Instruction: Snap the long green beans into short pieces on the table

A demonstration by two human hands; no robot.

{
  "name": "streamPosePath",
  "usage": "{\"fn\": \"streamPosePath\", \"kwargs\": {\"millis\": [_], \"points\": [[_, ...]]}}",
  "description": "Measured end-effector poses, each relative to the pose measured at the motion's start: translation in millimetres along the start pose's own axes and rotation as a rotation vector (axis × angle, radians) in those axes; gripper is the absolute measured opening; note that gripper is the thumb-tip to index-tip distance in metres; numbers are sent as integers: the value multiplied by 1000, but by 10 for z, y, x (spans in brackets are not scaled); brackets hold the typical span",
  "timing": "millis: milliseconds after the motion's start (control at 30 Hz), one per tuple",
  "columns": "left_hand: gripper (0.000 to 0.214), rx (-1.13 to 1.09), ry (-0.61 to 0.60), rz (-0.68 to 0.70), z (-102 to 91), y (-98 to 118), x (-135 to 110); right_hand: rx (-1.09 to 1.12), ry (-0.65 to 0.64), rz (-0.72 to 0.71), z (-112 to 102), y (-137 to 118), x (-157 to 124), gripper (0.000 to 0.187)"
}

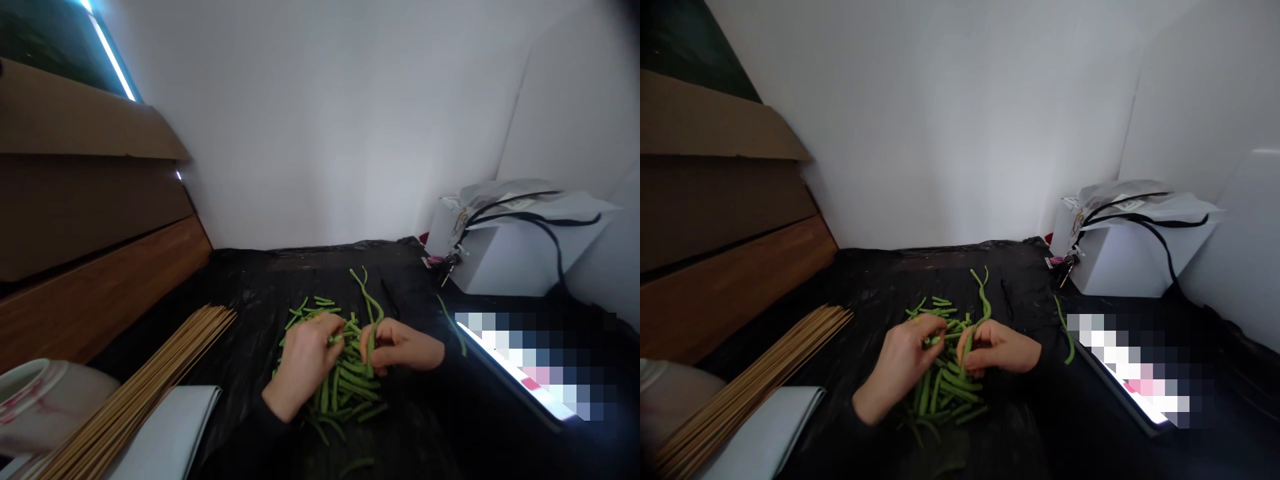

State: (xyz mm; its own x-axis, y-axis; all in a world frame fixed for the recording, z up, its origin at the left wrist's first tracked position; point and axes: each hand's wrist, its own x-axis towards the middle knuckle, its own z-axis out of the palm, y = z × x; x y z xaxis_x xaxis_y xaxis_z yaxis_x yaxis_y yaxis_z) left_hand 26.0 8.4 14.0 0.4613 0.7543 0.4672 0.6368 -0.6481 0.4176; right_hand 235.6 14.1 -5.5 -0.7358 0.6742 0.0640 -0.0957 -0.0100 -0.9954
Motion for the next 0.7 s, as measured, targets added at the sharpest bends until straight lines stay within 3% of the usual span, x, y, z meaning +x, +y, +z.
{"fn": "streamPosePath", "kwargs": {"millis": [67, 200, 333, 467, 633, 700], "points": [[9, -8, 77, -83, 0, -81, 20, -39, -13, 41, 69, -20, 15, 23], [23, -141, 126, -135, -9, -81, 43, -97, 170, 1, 154, 0, 90, 26], [21, -345, 2, -136, 5, 31, 32, -179, 361, -56, 149, 78, 153, 29], [17, -451, -70, -170, 37, 24, 30, -464, 576, -177, 157, 154, 177, 34], [12, -334, 22, -137, 32, -48, 54, -810, 643, -326, 244, 88, 150, 42], [11, -219, 45, -107, 26, -55, 53, -906, 734, -393, 283, 13, 115, 34]]}}
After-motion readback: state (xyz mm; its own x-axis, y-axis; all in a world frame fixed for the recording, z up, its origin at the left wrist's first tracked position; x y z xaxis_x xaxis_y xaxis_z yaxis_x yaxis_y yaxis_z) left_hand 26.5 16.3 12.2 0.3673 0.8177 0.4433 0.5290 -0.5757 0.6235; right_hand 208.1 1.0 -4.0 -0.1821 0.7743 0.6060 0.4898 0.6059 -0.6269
